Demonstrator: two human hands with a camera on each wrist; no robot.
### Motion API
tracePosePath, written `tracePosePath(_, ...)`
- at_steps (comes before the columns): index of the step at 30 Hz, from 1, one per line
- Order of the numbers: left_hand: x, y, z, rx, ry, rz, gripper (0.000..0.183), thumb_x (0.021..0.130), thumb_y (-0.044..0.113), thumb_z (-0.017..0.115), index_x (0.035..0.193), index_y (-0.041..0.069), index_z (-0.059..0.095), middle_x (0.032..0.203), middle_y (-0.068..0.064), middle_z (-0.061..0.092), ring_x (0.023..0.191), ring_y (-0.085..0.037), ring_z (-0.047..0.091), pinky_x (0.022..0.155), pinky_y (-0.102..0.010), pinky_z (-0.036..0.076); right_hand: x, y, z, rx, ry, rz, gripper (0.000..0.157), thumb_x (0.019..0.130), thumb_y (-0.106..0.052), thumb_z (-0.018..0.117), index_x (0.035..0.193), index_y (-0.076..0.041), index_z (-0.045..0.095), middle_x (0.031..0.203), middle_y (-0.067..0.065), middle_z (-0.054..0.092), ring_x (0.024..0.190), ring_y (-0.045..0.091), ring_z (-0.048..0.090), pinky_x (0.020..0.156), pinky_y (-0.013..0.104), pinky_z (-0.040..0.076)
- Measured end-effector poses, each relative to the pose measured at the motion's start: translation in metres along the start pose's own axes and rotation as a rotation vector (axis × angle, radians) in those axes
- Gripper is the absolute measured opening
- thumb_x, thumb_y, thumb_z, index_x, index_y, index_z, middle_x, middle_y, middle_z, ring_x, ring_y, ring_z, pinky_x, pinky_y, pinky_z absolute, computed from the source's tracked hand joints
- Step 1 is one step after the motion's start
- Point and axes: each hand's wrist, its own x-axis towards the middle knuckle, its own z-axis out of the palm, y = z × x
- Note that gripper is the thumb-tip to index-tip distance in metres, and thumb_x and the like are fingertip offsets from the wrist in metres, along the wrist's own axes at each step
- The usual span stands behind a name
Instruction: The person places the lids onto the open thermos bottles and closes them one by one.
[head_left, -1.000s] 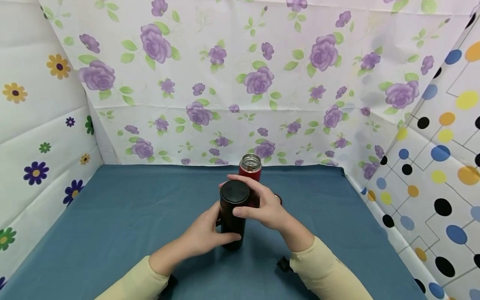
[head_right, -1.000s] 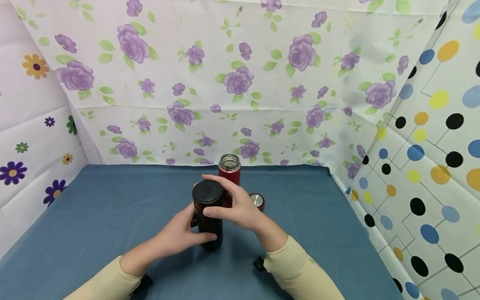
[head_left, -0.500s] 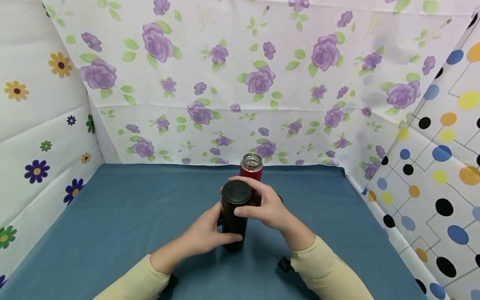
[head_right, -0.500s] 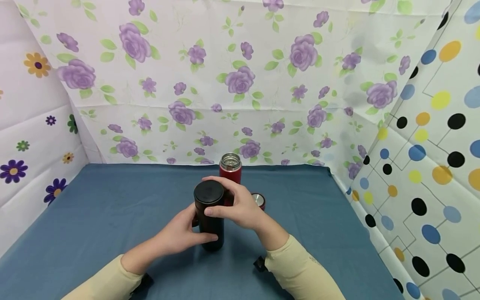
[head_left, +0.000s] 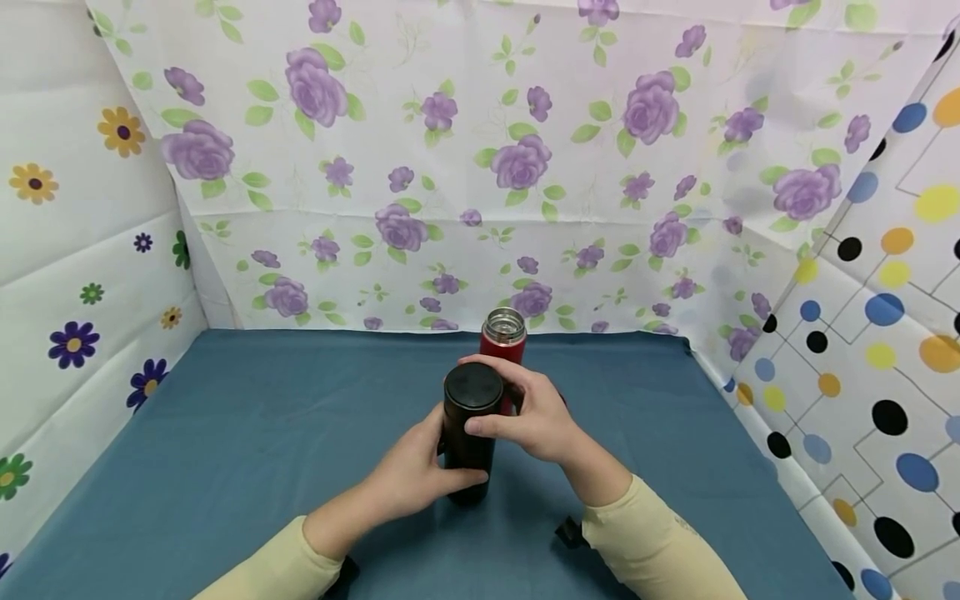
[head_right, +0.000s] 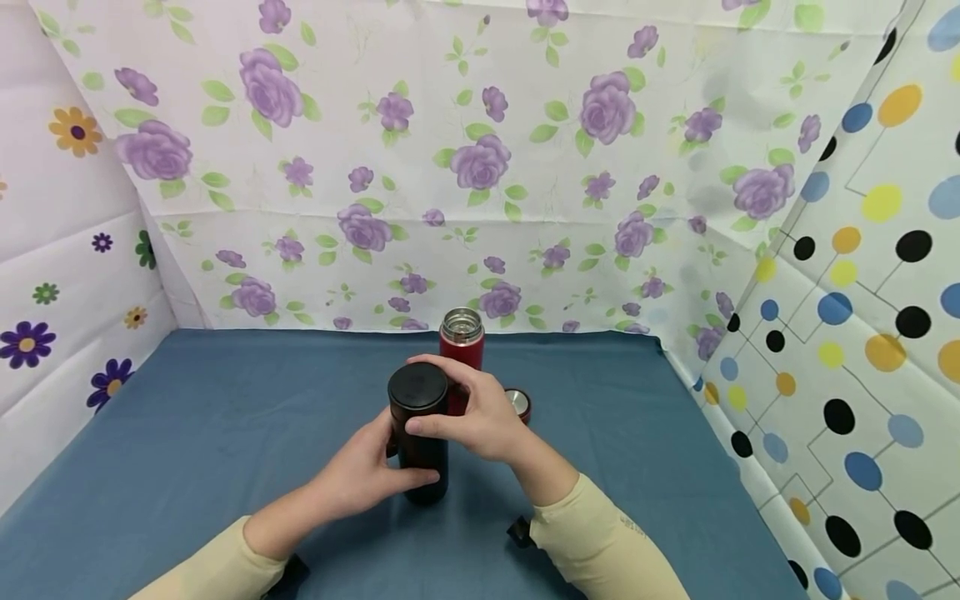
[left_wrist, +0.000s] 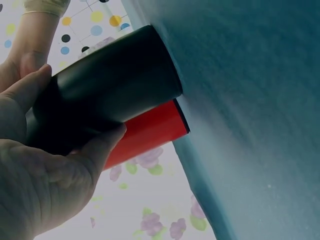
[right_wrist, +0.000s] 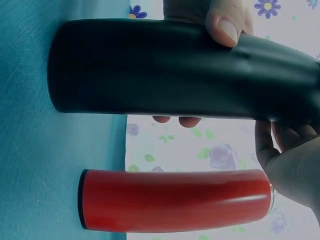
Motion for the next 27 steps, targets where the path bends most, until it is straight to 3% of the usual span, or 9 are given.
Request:
tracePosePath(6, -0.002, 0.002, 0.005, 0.045, 0.056, 0.008, 0.082, 0.085, 0.032, 0.087, 0.151, 0.024, 0.038, 0.135, 0.011, 0.058, 0.121, -0.008, 0.06, 0.1, -0.039, 0.053, -0.001, -0.001, 0.004, -0.039, 0.042, 0.005, 0.066, 0.089, -0.028, 0.083, 0.148, -0.019, 0.054, 0.139, 0.009, 0.061, 0.125, 0.042, 0.057, 0.101, 0.05, 0.052)
tracePosePath(11, -0.004, 0.001, 0.008, 0.075, 0.096, 0.003, 0.082, 0.085, 0.036, 0.086, 0.149, 0.022, 0.038, 0.132, 0.01, 0.06, 0.119, -0.008, 0.061, 0.098, -0.039, 0.055, -0.001, -0.001, 0.007, -0.039, 0.058, -0.014, 0.067, 0.09, -0.025, 0.082, 0.149, -0.013, 0.052, 0.141, 0.005, 0.061, 0.127, 0.039, 0.057, 0.103, 0.05, 0.051)
tracePosePath(17, -0.005, 0.001, 0.011, 0.102, 0.129, -0.017, 0.081, 0.084, 0.038, 0.086, 0.148, 0.02, 0.038, 0.133, 0.008, 0.06, 0.119, -0.008, 0.062, 0.096, -0.037, 0.056, -0.002, -0.002, 0.01, -0.085, 0.089, -0.027, 0.065, 0.089, -0.016, 0.082, 0.148, -0.015, 0.053, 0.138, 0.002, 0.063, 0.125, 0.025, 0.06, 0.103, 0.042, 0.051)
tracePosePath(22, -0.005, 0.001, 0.011, 0.104, 0.133, -0.013, 0.079, 0.084, 0.036, 0.086, 0.147, 0.021, 0.039, 0.133, 0.008, 0.06, 0.119, -0.008, 0.062, 0.096, -0.037, 0.056, -0.001, -0.002, 0.01, -0.095, 0.095, 0.004, 0.065, 0.089, -0.017, 0.082, 0.148, -0.017, 0.053, 0.136, 0.001, 0.063, 0.123, 0.022, 0.062, 0.101, 0.04, 0.053)
tracePosePath(27, -0.004, 0.001, 0.008, 0.106, 0.108, 0.017, 0.079, 0.085, 0.035, 0.086, 0.147, 0.022, 0.039, 0.133, 0.009, 0.059, 0.121, -0.01, 0.061, 0.098, -0.041, 0.055, -0.001, -0.002, 0.007, -0.029, 0.052, 0.044, 0.069, 0.089, -0.024, 0.082, 0.15, -0.017, 0.05, 0.138, 0.003, 0.06, 0.123, 0.024, 0.062, 0.099, 0.041, 0.054)
